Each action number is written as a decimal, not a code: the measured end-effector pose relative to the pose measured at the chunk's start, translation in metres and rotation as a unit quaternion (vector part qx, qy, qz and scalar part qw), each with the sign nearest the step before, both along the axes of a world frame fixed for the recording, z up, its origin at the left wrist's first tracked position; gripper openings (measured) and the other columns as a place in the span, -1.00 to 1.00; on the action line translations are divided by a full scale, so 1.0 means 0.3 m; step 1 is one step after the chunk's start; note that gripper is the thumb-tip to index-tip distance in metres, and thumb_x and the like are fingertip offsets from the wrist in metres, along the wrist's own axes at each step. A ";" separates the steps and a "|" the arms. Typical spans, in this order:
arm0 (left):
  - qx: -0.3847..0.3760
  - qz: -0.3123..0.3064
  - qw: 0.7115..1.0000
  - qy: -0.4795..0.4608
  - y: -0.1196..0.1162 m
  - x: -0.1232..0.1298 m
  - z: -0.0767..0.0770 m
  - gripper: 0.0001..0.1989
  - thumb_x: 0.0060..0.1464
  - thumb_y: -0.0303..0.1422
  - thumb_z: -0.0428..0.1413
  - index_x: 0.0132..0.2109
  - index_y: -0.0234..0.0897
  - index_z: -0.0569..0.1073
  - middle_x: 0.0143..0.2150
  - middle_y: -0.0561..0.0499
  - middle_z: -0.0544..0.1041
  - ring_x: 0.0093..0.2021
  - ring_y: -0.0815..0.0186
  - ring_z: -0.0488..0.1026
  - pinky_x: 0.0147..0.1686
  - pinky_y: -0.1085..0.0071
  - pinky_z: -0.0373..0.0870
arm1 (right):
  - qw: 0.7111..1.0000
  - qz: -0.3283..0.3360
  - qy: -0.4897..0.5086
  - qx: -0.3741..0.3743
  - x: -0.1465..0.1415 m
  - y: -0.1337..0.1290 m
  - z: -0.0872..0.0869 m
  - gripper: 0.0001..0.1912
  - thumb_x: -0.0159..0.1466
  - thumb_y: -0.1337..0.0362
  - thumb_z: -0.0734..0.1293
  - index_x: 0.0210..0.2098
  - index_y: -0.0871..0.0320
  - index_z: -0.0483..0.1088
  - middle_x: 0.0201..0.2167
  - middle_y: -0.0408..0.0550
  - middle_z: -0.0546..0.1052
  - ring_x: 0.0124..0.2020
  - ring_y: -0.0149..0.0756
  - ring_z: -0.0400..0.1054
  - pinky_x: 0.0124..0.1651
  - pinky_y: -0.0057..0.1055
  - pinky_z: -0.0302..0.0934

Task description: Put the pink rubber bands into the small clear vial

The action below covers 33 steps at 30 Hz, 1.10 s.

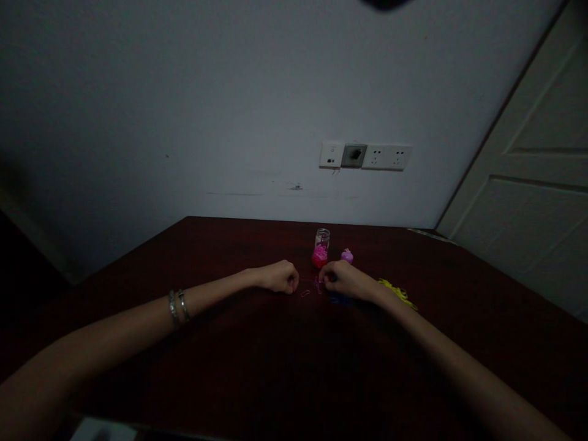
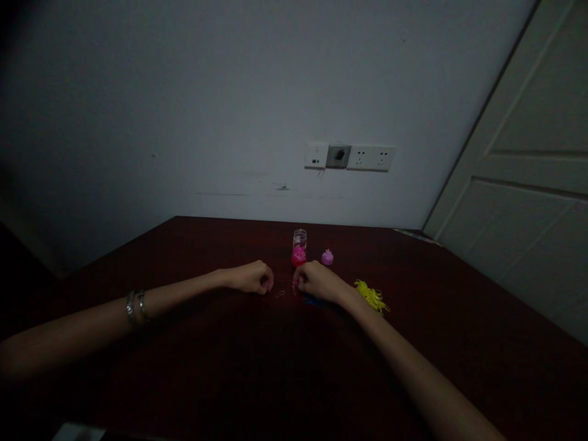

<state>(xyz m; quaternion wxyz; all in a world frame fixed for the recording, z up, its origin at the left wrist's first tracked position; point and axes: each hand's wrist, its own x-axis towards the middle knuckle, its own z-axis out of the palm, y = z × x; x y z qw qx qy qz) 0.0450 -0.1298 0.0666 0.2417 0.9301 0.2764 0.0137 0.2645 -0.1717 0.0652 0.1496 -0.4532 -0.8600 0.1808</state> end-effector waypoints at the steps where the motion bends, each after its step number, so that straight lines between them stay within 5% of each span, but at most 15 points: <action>1: -0.009 0.005 1.000 -0.002 0.004 -0.002 0.000 -0.83 -0.25 -0.60 0.05 -0.44 -0.37 0.48 -0.56 0.10 0.41 -0.56 0.50 0.29 -0.55 0.60 0.15 | 1.000 -0.006 0.000 0.009 -0.003 0.008 -0.004 -0.75 0.01 0.46 0.21 -0.35 0.23 0.46 -0.50 -0.10 0.47 -0.49 -0.43 0.28 -0.42 -0.52 0.08; 13: -0.053 0.067 0.995 -0.049 0.059 -0.030 0.039 -0.86 -0.24 -0.52 0.07 -0.43 -0.40 0.49 -0.54 0.07 0.43 -0.50 0.45 0.31 -0.49 0.57 0.19 | 0.999 0.036 -0.021 -0.004 -0.034 0.032 -0.026 -0.71 -0.02 0.37 0.31 -0.27 0.26 0.47 -0.42 -0.03 0.49 -0.43 -0.36 0.30 -0.35 -0.46 0.15; 17: -0.013 0.057 0.994 -0.089 0.104 0.009 0.112 -0.85 -0.23 -0.52 0.07 -0.42 -0.40 0.50 -0.52 0.07 0.43 -0.49 0.46 0.31 -0.46 0.56 0.19 | 1.000 0.018 -0.023 0.002 -0.037 0.031 -0.034 -0.71 -0.04 0.40 0.30 -0.29 0.26 0.47 -0.43 -0.05 0.49 -0.44 -0.37 0.30 -0.36 -0.47 0.15; 25: 0.086 0.029 0.984 -0.154 0.167 0.159 0.336 -0.82 -0.18 -0.52 0.04 -0.37 -0.48 0.49 -0.49 0.00 0.45 -0.48 0.47 0.28 -0.44 0.51 0.18 | 1.000 -0.010 -0.006 0.017 -0.039 0.047 -0.073 -0.75 -0.04 0.51 0.24 -0.38 0.27 0.46 -0.50 -0.09 0.46 -0.49 -0.42 0.28 -0.43 -0.55 0.10; 33: 0.154 0.007 0.982 -0.107 0.192 0.267 0.345 -0.81 -0.20 -0.59 0.04 -0.38 -0.49 0.51 -0.49 -0.02 0.45 -0.48 0.45 0.29 -0.39 0.48 0.19 | 0.999 -0.005 -0.009 0.052 -0.041 0.050 -0.095 -0.77 0.00 0.52 0.21 -0.40 0.24 0.45 -0.47 -0.07 0.47 -0.45 -0.41 0.30 -0.36 -0.53 0.11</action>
